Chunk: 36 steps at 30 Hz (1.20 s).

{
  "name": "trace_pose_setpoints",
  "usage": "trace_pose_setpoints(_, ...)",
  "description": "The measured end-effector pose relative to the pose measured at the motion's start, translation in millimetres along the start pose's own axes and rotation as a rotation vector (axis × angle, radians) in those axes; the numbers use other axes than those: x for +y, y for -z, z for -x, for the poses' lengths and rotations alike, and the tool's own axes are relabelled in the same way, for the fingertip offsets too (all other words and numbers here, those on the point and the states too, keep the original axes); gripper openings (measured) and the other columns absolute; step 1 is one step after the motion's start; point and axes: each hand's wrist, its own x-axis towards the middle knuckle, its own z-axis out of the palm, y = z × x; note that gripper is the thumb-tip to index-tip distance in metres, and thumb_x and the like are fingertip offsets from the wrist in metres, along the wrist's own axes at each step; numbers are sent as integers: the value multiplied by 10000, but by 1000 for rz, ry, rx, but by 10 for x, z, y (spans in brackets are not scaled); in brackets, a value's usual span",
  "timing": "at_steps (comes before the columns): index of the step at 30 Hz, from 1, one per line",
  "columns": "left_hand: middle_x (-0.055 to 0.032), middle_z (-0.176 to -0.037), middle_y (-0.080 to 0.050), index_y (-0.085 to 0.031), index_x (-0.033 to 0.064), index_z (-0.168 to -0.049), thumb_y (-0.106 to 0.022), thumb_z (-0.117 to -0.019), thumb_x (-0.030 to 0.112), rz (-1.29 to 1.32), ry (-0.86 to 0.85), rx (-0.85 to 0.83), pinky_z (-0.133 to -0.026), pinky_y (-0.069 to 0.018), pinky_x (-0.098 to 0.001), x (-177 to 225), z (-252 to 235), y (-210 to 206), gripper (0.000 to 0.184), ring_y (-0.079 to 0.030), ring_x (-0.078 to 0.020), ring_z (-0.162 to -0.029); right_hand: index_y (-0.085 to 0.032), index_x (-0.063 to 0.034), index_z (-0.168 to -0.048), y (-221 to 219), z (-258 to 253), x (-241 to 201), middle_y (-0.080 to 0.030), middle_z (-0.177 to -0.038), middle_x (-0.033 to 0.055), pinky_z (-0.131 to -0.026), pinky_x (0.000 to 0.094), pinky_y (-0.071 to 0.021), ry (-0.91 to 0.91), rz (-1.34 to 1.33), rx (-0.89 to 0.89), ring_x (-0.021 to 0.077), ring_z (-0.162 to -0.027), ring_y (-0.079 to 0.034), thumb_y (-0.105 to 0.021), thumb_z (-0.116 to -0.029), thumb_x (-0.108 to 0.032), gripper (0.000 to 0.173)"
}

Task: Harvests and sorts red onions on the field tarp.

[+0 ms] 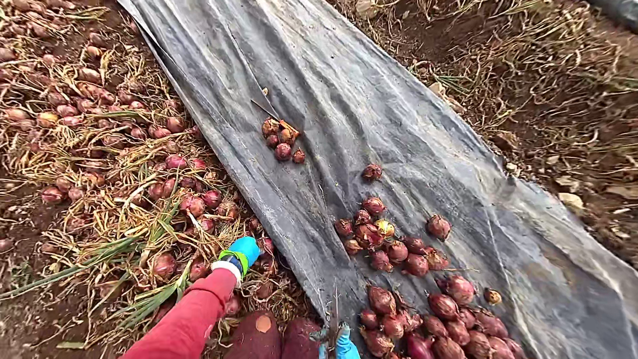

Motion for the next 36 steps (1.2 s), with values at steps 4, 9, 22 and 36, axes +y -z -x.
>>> trace_pose_setpoints(4, -83, -1011, -738, -731, 145, -1122, -703, -833, 732, 182, -245, 45, -936, -560, -547, -354, 948, 261, 655, -705, -257, -1000, -638, -21, -1029, -400, -185, -13, -606, -618, 96, -467, 403, -558, -134, 0, -275, 220, -487, -597, -78, -1036, -670, 856)
trace_pose_setpoints(9, -85, -833, -688, -715, 96, -988, -638, -811, 817, 149, -478, -108, -786, -561, -524, -541, 2000, 73, 747, -681, -249, -820, -630, -76, -913, -791, 105, -341, -609, -602, 54, -419, 341, -539, 224, 8, -489, 174, -440, -580, -347, -846, -897, 871)
trace_pose_setpoints(22, -121, -991, -725, -699, 110, -1038, -535, -1033, 456, -227, -712, -95, -854, -539, -615, -292, 2900, -800, 383, -700, -332, -969, -637, -117, -800, -382, 765, 79, -635, -626, 48, -480, 376, -551, 271, 494, -467, 184, -499, -618, -200, -922, -856, 867)
trace_pose_setpoints(36, -182, -1145, -734, -757, 45, -1052, -771, -797, 607, 92, 103, -13, -956, -549, -615, 28, -101, -869, 617, -699, -346, -1118, -686, -2, -1097, -11, 649, 73, -625, -618, 80, -437, 356, -529, 3, 134, 7, 191, -472, -585, -81, -1108, -481, 771)
